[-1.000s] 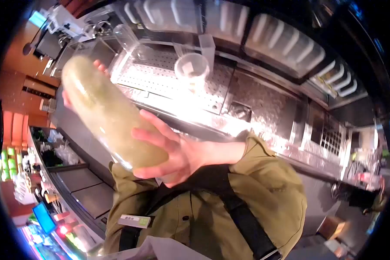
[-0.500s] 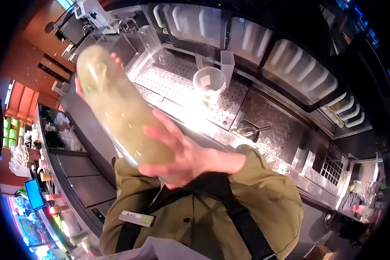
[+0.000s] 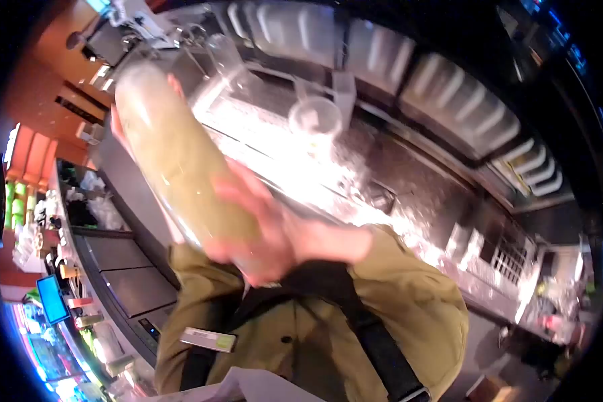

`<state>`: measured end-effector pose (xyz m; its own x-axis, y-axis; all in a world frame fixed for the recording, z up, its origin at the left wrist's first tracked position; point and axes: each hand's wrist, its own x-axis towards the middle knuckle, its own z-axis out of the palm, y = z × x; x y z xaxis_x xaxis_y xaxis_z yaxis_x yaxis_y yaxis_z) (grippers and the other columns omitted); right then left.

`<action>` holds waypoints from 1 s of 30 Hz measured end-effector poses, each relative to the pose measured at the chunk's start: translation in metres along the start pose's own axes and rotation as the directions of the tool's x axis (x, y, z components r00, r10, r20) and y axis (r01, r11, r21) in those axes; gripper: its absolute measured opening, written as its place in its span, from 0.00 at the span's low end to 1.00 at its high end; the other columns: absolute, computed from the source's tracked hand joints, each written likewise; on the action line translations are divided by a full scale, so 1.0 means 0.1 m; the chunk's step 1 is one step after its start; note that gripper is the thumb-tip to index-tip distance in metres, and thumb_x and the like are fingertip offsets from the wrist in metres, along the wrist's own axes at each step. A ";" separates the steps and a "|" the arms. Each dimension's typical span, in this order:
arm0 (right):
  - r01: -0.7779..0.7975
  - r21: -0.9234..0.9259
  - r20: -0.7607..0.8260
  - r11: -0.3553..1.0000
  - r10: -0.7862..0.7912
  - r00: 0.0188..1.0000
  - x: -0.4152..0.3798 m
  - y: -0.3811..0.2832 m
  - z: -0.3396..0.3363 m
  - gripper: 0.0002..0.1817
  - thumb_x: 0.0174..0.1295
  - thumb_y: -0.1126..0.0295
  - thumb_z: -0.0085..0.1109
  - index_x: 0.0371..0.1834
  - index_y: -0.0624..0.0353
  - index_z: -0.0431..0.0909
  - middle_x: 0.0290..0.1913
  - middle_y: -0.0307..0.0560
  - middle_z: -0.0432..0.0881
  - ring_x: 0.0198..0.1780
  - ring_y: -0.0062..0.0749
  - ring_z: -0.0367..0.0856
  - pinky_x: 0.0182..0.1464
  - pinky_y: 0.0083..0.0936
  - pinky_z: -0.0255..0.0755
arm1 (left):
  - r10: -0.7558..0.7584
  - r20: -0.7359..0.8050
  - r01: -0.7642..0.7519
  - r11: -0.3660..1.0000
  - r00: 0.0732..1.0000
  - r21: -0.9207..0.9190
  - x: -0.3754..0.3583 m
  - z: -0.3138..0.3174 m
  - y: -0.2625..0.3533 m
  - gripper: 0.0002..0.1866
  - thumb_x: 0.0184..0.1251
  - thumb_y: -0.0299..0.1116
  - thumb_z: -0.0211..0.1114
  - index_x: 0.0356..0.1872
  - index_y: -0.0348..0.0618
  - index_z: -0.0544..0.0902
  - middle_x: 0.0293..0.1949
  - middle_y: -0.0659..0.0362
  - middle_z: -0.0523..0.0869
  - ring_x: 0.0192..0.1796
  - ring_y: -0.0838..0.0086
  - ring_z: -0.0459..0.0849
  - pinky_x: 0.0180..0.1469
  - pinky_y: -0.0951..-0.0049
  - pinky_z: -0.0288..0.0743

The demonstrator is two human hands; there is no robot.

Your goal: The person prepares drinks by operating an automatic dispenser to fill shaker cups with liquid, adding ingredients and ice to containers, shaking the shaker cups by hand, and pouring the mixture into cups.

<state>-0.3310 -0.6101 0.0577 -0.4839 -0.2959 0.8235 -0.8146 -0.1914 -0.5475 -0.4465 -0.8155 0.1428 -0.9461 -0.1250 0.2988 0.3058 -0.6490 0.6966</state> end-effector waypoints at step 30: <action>0.291 -0.050 0.042 0.955 -0.289 0.956 0.21 0.03 -0.16 0.24 0.58 0.55 0.55 0.46 0.66 0.73 0.62 0.60 0.63 0.62 0.66 0.60 0.58 0.51 0.65 | -0.002 0.105 0.009 0.998 0.994 -0.060 -0.08 -0.24 -0.39 0.35 0.61 0.57 0.49 0.60 0.37 0.66 0.54 0.45 0.75 0.56 0.60 0.75 0.59 0.62 0.68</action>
<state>-0.3485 -0.6023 0.0757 -0.2137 -0.2666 0.9398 -0.9352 -0.2221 -0.2757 -0.4536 -0.8076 0.0975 -0.9303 -0.0437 0.3642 0.2906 -0.6937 0.6590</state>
